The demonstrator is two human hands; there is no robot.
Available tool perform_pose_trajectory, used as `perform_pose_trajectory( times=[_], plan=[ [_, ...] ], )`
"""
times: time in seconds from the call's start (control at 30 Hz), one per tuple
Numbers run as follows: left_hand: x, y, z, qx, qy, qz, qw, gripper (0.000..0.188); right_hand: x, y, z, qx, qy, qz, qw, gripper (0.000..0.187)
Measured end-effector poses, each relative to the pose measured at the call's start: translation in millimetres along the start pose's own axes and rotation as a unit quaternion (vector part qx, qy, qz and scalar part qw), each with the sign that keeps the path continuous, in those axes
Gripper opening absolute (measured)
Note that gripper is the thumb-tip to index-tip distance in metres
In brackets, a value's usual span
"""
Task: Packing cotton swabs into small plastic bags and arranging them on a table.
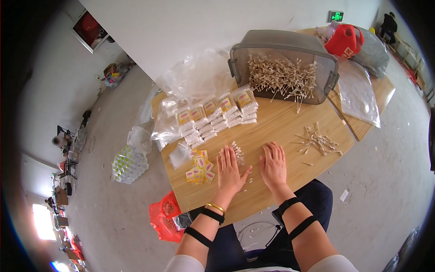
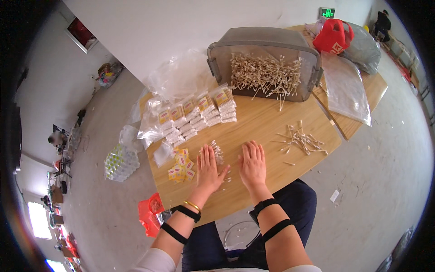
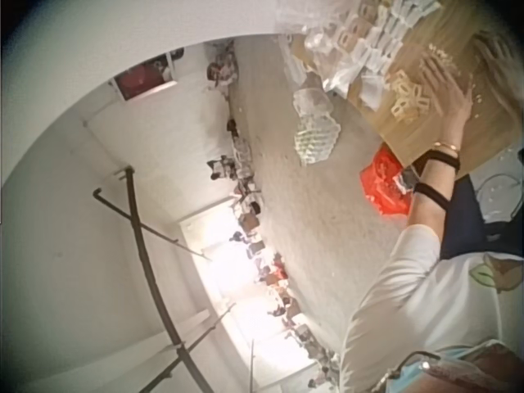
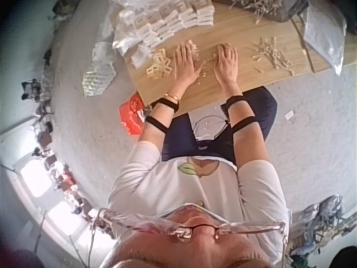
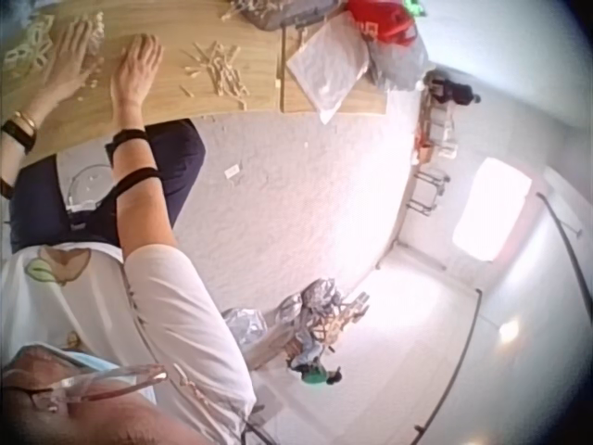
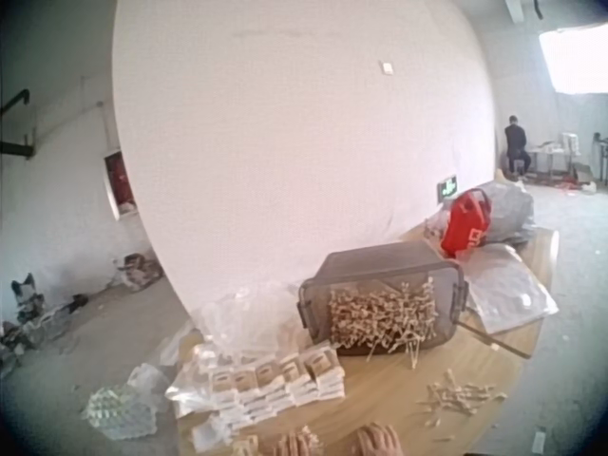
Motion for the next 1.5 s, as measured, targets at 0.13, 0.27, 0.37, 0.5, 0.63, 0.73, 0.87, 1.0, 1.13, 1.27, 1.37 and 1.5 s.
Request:
perform_pose_trajectory(
  times=[0.13,0.27,0.37,0.5,0.63,0.73,0.87,1.0,1.13,1.27,1.37,1.5],
  plan=[
    [2,-26,-12,-0.002,0.023,-0.002,1.0,0.104,-1,-1,-4,0.001,-0.004,0.001,1.0,0.036],
    [1,-36,-12,0.005,0.019,0.021,1.0,0.102,-3,-1,-1,0.003,-0.025,0.009,1.0,0.04],
    [1,-46,-12,0.004,0.002,0.047,0.999,0.103,-3,-1,-2,0.003,-0.017,0.009,1.0,0.04],
    [0,-60,-11,-0.022,0.016,0.044,0.999,0.102,-3,-1,0,0.006,-0.016,0.012,1.0,0.04],
    [5,-58,-12,-0.066,0.004,-0.004,0.998,0.099,-4,-1,-3,0.005,-0.021,0.011,1.0,0.04],
    [14,-27,-7,-0.075,-0.002,-0.001,0.997,0.095,-3,-2,-1,0.005,-0.024,0.011,1.0,0.04],
    [20,-21,-1,-0.076,0.023,0.028,0.996,0.091,-3,-1,-1,0.006,-0.013,0.012,1.0,0.039],
    [13,-46,-5,-0.056,0.008,0.016,0.998,0.092,-3,-1,-1,0.004,-0.018,0.006,1.0,0.039],
    [13,-62,-16,-0.017,0.018,0.034,0.999,0.092,-3,-1,-3,0.002,-0.019,0.007,1.0,0.039],
    [18,-63,-9,-0.012,0.009,0.03,0.999,0.093,-2,-1,-3,0.001,-0.016,0.006,1.0,0.04],
    [11,-60,-1,-0.055,0.024,0.039,0.997,0.092,-3,-1,-2,0.003,-0.018,0.009,1.0,0.04],
    [9,-38,2,-0.046,0.067,0.005,0.997,0.095,-1,0,-1,0.005,-0.019,0.009,1.0,0.04]
  ],
)
Point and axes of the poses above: each hand's wrist, its own y-axis towards the middle knuckle, its own x-axis out of the back of the hand, z = x × y, the point moved 3 cm from there along y, towards the middle knuckle, and after that the axes turned 10 degrees about x, right-handed, at the moved point
